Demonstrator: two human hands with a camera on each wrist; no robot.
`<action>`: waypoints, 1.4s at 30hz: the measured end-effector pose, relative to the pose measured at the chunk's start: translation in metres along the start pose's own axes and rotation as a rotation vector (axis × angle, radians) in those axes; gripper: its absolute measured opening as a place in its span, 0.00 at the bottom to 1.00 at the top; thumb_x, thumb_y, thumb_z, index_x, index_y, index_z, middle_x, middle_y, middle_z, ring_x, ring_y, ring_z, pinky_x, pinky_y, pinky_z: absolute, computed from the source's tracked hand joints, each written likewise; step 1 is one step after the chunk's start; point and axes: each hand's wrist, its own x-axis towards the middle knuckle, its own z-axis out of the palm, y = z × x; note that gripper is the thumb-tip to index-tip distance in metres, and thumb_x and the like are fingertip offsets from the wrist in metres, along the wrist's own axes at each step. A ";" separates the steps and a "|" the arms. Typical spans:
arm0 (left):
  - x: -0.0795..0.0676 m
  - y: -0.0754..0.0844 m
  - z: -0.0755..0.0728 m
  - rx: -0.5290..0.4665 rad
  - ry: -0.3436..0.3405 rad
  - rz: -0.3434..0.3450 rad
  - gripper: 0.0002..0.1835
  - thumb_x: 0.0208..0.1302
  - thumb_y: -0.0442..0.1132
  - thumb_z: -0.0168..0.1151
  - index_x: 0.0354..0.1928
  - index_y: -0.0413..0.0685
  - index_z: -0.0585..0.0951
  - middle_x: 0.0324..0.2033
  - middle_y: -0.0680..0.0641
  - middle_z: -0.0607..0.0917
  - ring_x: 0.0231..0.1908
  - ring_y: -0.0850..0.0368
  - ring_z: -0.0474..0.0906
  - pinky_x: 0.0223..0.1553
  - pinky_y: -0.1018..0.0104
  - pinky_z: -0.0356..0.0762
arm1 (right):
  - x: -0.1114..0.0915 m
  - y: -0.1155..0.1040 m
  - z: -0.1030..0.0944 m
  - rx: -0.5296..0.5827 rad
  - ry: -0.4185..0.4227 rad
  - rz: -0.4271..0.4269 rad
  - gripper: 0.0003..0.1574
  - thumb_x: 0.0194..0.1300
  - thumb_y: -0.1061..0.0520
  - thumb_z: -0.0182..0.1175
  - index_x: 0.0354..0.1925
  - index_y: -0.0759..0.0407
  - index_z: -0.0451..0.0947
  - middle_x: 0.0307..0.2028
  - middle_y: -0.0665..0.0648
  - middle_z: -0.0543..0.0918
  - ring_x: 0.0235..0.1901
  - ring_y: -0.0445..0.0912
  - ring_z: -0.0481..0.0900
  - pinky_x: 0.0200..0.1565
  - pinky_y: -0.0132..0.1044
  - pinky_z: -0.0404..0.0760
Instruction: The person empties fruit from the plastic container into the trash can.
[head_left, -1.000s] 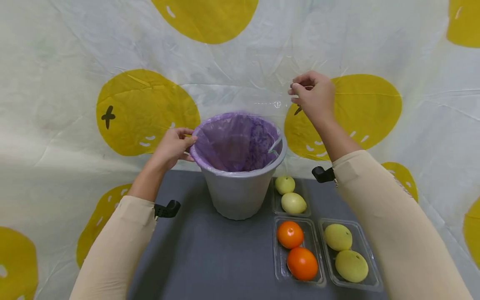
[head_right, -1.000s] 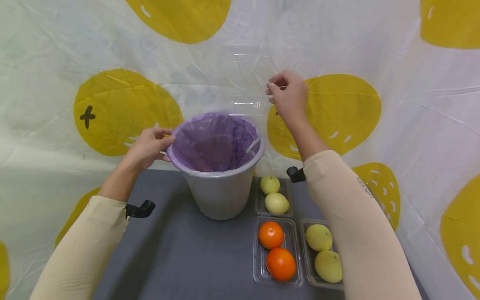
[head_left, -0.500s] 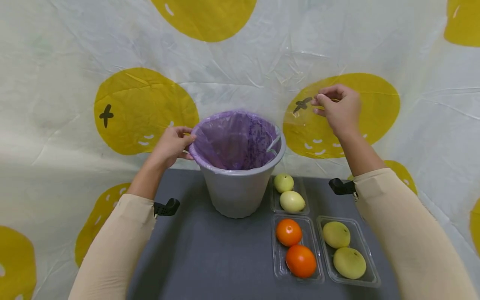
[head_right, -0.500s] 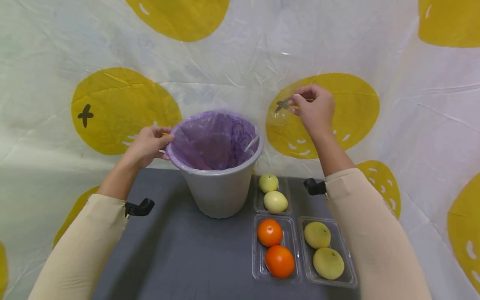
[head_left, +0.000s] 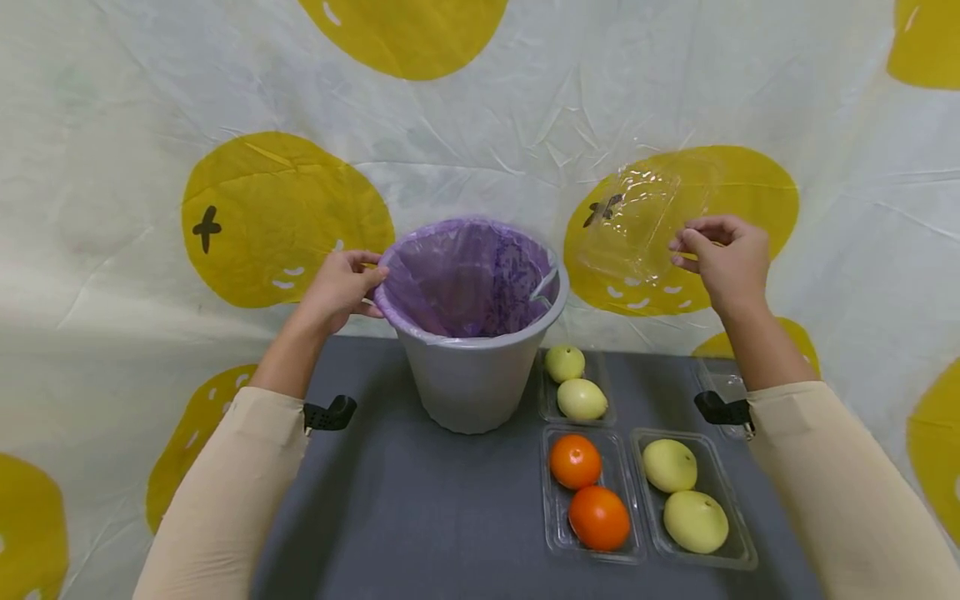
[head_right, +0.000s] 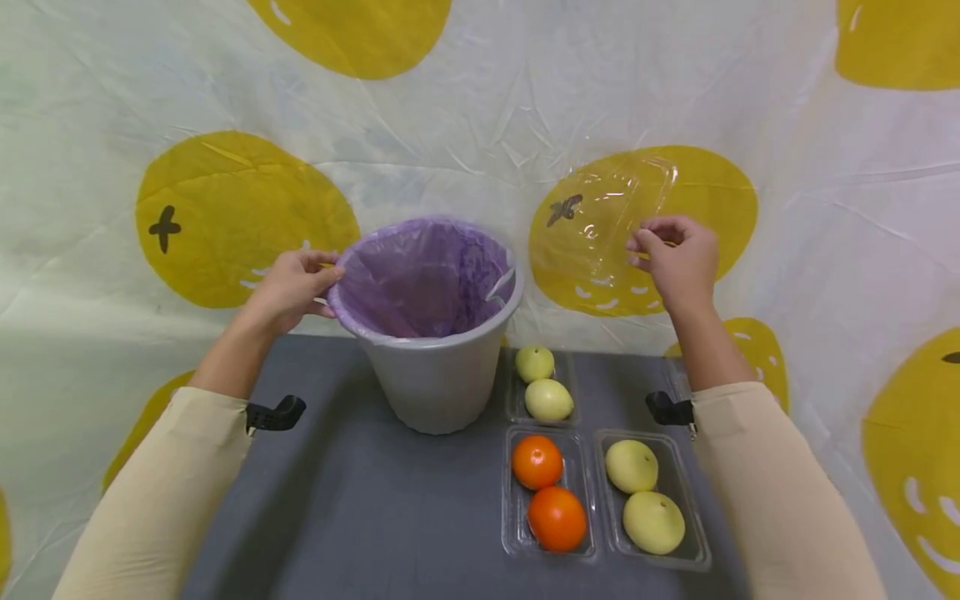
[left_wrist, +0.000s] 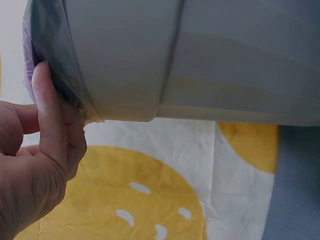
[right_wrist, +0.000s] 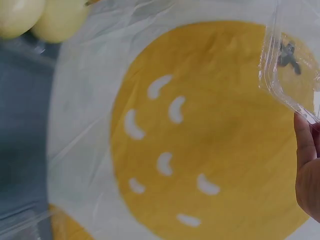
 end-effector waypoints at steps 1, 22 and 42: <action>0.000 0.000 0.000 0.001 -0.001 -0.001 0.26 0.78 0.39 0.57 0.72 0.37 0.69 0.47 0.41 0.75 0.32 0.57 0.82 0.29 0.66 0.88 | -0.002 0.003 -0.005 -0.008 0.003 0.014 0.08 0.65 0.68 0.68 0.42 0.72 0.82 0.31 0.55 0.87 0.27 0.43 0.89 0.30 0.33 0.89; 0.002 -0.001 -0.002 0.014 -0.002 0.020 0.25 0.79 0.39 0.55 0.72 0.37 0.70 0.49 0.40 0.75 0.33 0.56 0.83 0.30 0.65 0.89 | -0.037 0.095 -0.076 -0.492 -0.055 0.202 0.23 0.74 0.55 0.62 0.60 0.68 0.75 0.32 0.36 0.84 0.29 0.28 0.86 0.34 0.28 0.88; 0.001 -0.002 0.000 0.000 0.009 0.015 0.24 0.79 0.39 0.55 0.72 0.37 0.70 0.47 0.41 0.75 0.33 0.56 0.82 0.29 0.66 0.88 | -0.054 0.159 -0.121 -0.826 -0.079 0.253 0.28 0.78 0.56 0.58 0.63 0.79 0.73 0.44 0.72 0.87 0.25 0.33 0.85 0.32 0.33 0.89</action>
